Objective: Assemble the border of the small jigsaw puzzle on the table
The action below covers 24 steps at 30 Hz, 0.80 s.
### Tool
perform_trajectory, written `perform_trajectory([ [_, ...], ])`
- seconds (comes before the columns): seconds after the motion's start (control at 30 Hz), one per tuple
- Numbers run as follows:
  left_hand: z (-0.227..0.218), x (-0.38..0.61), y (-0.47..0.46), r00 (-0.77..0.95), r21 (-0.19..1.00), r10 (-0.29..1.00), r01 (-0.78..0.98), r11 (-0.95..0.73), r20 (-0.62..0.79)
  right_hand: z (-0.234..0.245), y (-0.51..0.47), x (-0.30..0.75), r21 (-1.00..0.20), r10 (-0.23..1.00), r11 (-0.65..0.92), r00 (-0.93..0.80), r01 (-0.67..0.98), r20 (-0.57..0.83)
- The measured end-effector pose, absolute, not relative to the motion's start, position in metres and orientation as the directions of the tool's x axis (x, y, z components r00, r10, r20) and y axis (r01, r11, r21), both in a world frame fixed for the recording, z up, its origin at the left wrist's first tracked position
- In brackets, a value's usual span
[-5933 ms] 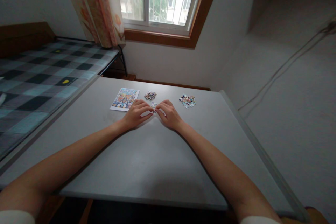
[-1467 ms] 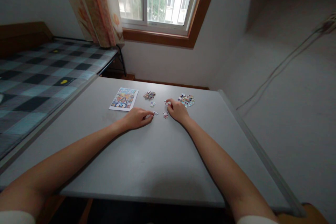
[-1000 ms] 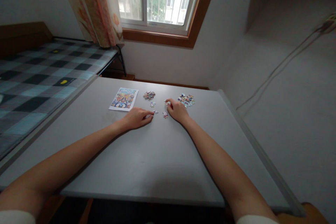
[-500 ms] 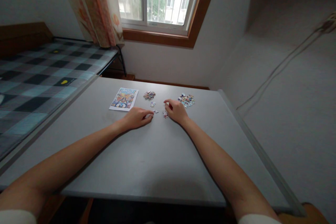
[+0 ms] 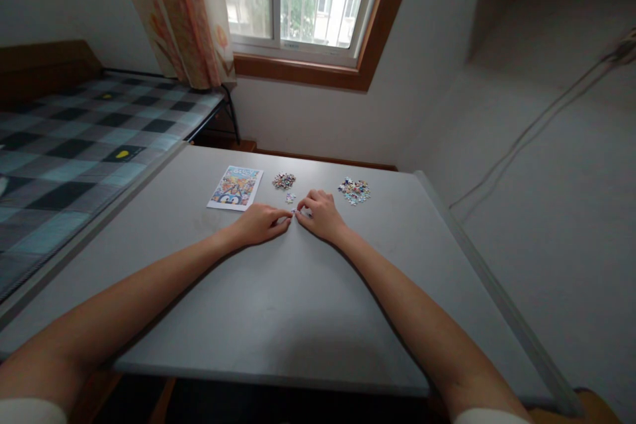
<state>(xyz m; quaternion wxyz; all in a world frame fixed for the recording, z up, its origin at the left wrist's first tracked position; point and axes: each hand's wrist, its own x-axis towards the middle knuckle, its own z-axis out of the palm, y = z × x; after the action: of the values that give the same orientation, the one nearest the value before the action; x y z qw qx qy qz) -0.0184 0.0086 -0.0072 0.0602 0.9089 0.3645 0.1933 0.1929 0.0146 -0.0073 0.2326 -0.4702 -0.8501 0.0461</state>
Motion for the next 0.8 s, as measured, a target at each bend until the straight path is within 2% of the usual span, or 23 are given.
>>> perform_trajectory([
  [0.33, -0.0054, -0.0174, 0.0079, 0.658, 0.249, 0.696, 0.651, -0.718, 0.288, -0.0083, 0.0179, 0.1963, -0.405, 0.854, 0.510, -0.387, 0.759, 0.348],
  [0.63, -0.0057, -0.0176, 0.0078, 0.656, 0.261, 0.696, 0.645, -0.718, 0.291, -0.0105, 0.0190, 0.1979, -0.424, 0.813, 0.576, -0.435, 0.699, 0.387],
  [0.8, -0.0056, -0.0177, 0.0075, 0.655, 0.258, 0.700, 0.650, -0.714, 0.284, -0.0121, 0.0214, 0.1962, -0.513, 0.806, 0.591, -0.429, 0.622, 0.409],
])
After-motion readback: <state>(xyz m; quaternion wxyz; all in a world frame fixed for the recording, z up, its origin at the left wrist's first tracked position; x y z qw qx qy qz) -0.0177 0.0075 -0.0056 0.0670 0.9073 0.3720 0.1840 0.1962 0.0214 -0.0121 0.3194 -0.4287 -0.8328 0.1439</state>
